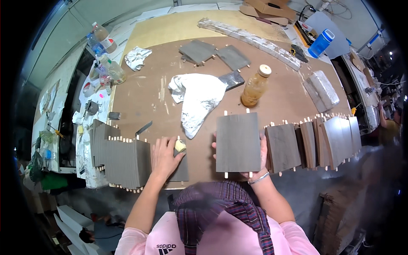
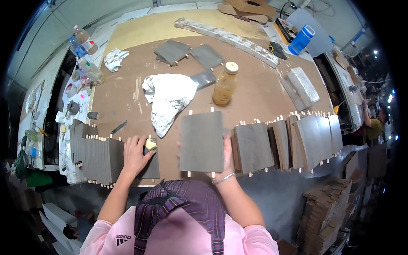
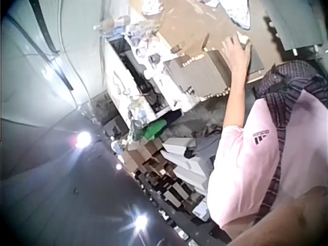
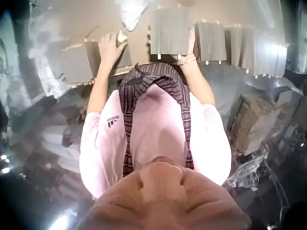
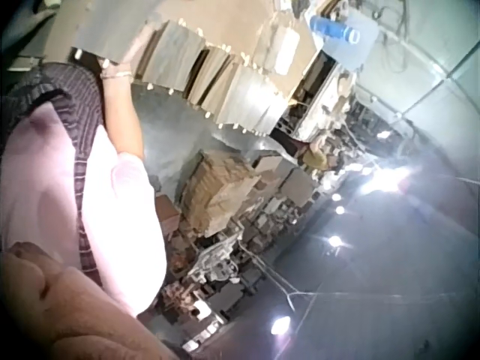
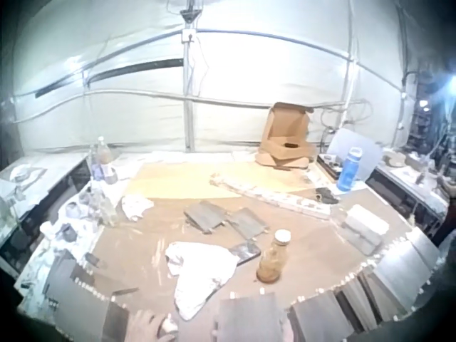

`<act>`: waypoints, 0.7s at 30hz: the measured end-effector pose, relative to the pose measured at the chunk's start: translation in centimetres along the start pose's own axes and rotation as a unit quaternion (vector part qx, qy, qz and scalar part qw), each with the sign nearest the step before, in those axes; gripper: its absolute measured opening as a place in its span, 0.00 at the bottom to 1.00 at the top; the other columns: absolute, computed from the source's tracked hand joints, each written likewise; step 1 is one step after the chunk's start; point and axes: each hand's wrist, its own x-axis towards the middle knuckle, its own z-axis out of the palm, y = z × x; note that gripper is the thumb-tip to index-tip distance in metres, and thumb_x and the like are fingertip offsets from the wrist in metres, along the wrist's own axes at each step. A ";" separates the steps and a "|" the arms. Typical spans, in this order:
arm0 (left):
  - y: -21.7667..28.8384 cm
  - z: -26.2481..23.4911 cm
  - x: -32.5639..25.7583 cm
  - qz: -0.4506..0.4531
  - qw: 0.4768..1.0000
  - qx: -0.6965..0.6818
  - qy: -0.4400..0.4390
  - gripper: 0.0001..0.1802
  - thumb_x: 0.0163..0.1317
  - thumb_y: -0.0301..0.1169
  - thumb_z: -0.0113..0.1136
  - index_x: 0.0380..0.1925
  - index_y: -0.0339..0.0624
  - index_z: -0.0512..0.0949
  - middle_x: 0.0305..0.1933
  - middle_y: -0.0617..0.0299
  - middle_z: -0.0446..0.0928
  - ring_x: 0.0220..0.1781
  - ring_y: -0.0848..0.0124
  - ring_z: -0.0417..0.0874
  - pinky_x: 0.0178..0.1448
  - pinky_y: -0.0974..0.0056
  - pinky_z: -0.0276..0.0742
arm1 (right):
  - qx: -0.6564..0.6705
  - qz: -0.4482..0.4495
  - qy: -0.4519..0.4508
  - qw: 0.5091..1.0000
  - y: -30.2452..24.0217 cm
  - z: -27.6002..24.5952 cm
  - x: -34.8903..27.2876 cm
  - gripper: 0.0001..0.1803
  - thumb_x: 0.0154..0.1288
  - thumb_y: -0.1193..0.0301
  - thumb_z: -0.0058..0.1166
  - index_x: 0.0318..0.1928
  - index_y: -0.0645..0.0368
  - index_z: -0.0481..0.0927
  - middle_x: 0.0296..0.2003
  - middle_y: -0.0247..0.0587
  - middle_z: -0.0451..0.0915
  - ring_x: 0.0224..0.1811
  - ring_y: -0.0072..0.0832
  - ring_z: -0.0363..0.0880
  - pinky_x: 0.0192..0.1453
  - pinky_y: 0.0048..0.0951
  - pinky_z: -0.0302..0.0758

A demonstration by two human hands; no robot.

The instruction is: The person wipes a wood panel with a cloth, applies a liquid finish from a bottle using a sponge to several panels, and stacks them on a work table.

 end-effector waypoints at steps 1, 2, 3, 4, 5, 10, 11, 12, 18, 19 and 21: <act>-0.2 0.3 -0.1 0.003 1.000 -0.004 -0.001 0.26 0.46 0.33 0.71 0.47 0.41 0.78 0.44 0.53 0.75 0.49 0.54 0.75 0.53 0.53 0.73 | -0.002 -0.004 0.003 1.000 0.2 0.0 0.1 0.49 0.62 0.33 0.34 0.74 0.54 0.52 0.69 0.66 0.54 0.66 0.65 0.63 0.64 0.67 0.63; -0.7 0.7 -0.1 0.011 1.000 -0.010 -0.002 0.26 0.47 0.33 0.70 0.48 0.41 0.78 0.42 0.54 0.75 0.49 0.53 0.74 0.53 0.53 0.72 | 0.011 -0.001 -0.005 1.000 0.3 0.1 0.1 0.49 0.62 0.33 0.34 0.74 0.54 0.52 0.69 0.66 0.55 0.66 0.65 0.63 0.65 0.67 0.63; -0.9 1.0 -0.1 0.020 1.000 -0.016 -0.004 0.26 0.48 0.34 0.70 0.49 0.41 0.78 0.40 0.55 0.74 0.50 0.53 0.73 0.53 0.52 0.71 | 0.024 0.001 -0.012 1.000 0.3 0.1 0.0 0.48 0.63 0.34 0.35 0.74 0.53 0.53 0.69 0.65 0.55 0.66 0.65 0.62 0.65 0.67 0.62; 0.4 -0.1 0.3 -0.002 0.998 -0.057 -0.006 0.24 0.51 0.30 0.67 0.51 0.41 0.77 0.42 0.60 0.75 0.48 0.60 0.76 0.52 0.59 0.73 | 0.033 0.004 -0.005 0.999 0.0 0.3 -0.1 0.48 0.63 0.34 0.35 0.74 0.52 0.53 0.69 0.63 0.56 0.66 0.66 0.62 0.65 0.68 0.62; 1.3 -1.0 0.5 0.004 0.998 -0.060 -0.009 0.24 0.51 0.30 0.67 0.51 0.41 0.77 0.42 0.60 0.75 0.48 0.60 0.76 0.52 0.59 0.73 | 0.032 -0.003 -0.002 0.999 -0.1 0.3 -0.3 0.48 0.63 0.34 0.35 0.74 0.52 0.53 0.69 0.63 0.56 0.66 0.66 0.62 0.65 0.68 0.62; 5.9 -4.4 1.8 -0.082 0.706 -0.696 -0.102 0.18 0.58 0.20 0.61 0.49 0.36 0.73 0.49 0.59 0.74 0.50 0.75 0.77 0.56 0.68 0.74 | 0.010 -0.030 -0.004 1.000 -0.2 0.0 -0.8 0.45 0.66 0.35 0.32 0.72 0.54 0.56 0.68 0.58 0.61 0.65 0.61 0.66 0.66 0.63 0.64; 6.9 -4.5 1.9 -0.054 0.661 -0.742 -0.102 0.18 0.57 0.19 0.61 0.48 0.36 0.72 0.50 0.57 0.74 0.51 0.74 0.77 0.57 0.67 0.74 | 0.009 -0.032 -0.004 0.999 -0.2 0.1 -0.8 0.45 0.66 0.35 0.32 0.72 0.54 0.56 0.68 0.58 0.61 0.65 0.61 0.66 0.66 0.63 0.64; 7.7 -4.6 2.2 -0.047 0.649 -0.748 -0.128 0.17 0.56 0.19 0.63 0.45 0.36 0.69 0.50 0.55 0.74 0.53 0.72 0.77 0.60 0.66 0.74 | 0.050 -0.020 -0.022 0.998 -0.2 0.2 -0.8 0.44 0.67 0.35 0.32 0.69 0.57 0.61 0.63 0.56 0.67 0.62 0.56 0.70 0.64 0.56 0.69; 9.9 -2.9 1.8 0.074 0.777 -0.617 -0.099 0.16 0.51 0.18 0.64 0.38 0.39 0.70 0.51 0.54 0.75 0.52 0.67 0.77 0.58 0.62 0.74 | 0.052 -0.023 0.042 0.997 0.9 -0.3 -1.0 0.40 0.70 0.38 0.29 0.63 0.60 0.68 0.55 0.51 0.76 0.56 0.42 0.78 0.57 0.43 0.78; 10.3 -3.0 1.9 0.127 0.814 -0.563 -0.062 0.16 0.49 0.19 0.64 0.38 0.39 0.72 0.50 0.53 0.76 0.51 0.64 0.77 0.57 0.61 0.74 | 0.024 -0.023 0.088 0.996 1.0 0.4 -1.1 0.39 0.71 0.38 0.29 0.64 0.58 0.67 0.55 0.51 0.77 0.55 0.40 0.79 0.54 0.41 0.81; 11.6 -4.1 2.0 0.266 0.846 -0.462 -0.017 0.17 0.45 0.20 0.65 0.38 0.41 0.77 0.49 0.52 0.77 0.50 0.58 0.78 0.54 0.60 0.74 | 0.132 0.043 -0.042 0.989 0.8 -0.8 -1.1 0.42 0.69 0.36 0.28 0.61 0.61 0.69 0.53 0.52 0.76 0.54 0.42 0.78 0.60 0.43 0.76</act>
